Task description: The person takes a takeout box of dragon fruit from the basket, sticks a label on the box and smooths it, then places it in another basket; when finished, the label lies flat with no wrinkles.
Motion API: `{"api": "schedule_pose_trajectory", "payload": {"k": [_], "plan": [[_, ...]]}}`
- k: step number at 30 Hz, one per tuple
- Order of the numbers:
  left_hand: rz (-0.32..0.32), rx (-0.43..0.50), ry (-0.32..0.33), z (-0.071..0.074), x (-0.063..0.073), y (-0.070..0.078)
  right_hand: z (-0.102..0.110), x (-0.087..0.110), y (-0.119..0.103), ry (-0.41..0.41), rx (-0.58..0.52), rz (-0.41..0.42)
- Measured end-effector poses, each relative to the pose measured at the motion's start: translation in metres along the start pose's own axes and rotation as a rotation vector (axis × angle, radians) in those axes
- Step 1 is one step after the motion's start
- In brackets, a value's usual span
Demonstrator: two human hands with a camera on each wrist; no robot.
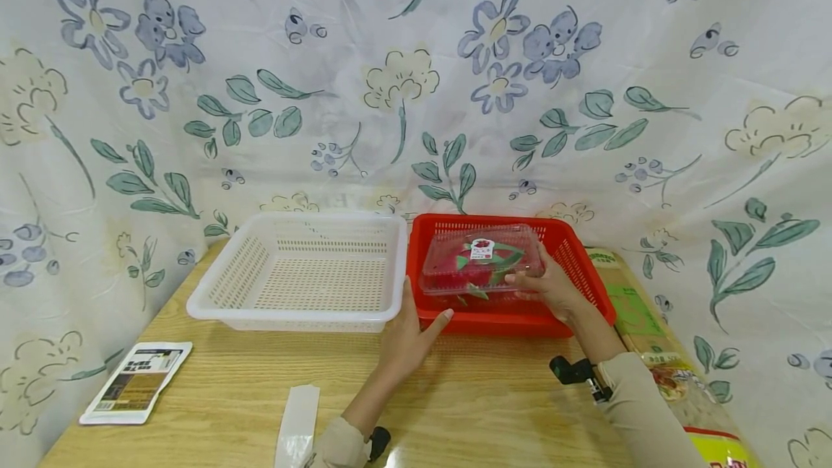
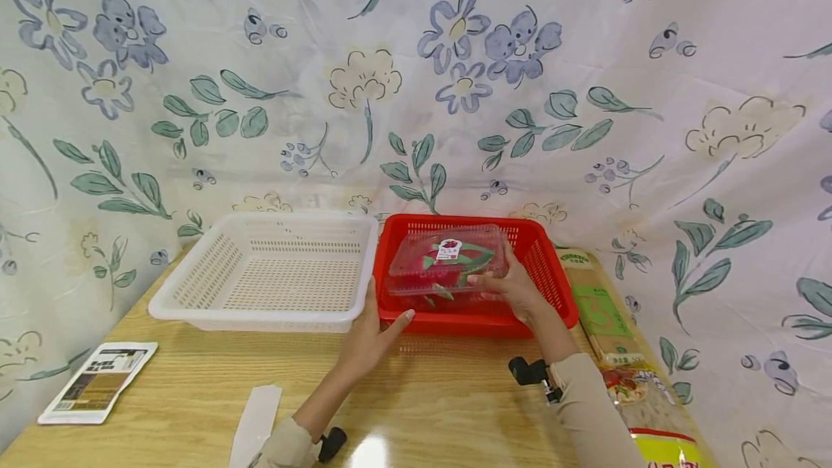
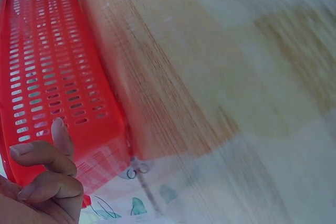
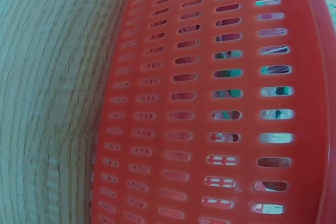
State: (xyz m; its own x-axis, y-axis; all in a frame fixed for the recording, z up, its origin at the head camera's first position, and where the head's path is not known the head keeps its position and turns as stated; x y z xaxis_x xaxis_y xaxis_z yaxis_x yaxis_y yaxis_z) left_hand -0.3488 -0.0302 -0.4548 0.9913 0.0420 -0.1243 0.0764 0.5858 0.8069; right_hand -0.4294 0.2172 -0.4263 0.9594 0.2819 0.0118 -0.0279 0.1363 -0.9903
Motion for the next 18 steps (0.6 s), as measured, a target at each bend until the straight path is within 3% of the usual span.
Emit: {"api": "schedule_pose_trajectory", "payload": {"k": [18], "plan": [[0.016,-0.006,-0.004,-0.0006,-0.0002,-0.0016,-0.0035,-0.0016,0.0043,-0.037,0.000,-0.029]]}}
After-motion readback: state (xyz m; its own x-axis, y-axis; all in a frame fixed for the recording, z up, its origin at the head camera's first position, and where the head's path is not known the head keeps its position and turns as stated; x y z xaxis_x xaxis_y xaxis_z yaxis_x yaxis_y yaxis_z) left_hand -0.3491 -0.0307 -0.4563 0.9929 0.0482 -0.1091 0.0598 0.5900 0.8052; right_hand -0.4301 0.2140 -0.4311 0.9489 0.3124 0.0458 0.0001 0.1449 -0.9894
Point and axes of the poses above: each hand's wrist, its own x-axis away from the middle knuckle, its own z-axis out of the back of the hand, y = z × x, the point moved 10 cm from there along -x, towards the middle knuckle, and after that the axes turned 2 degrees about z, right-handed, at the moved point
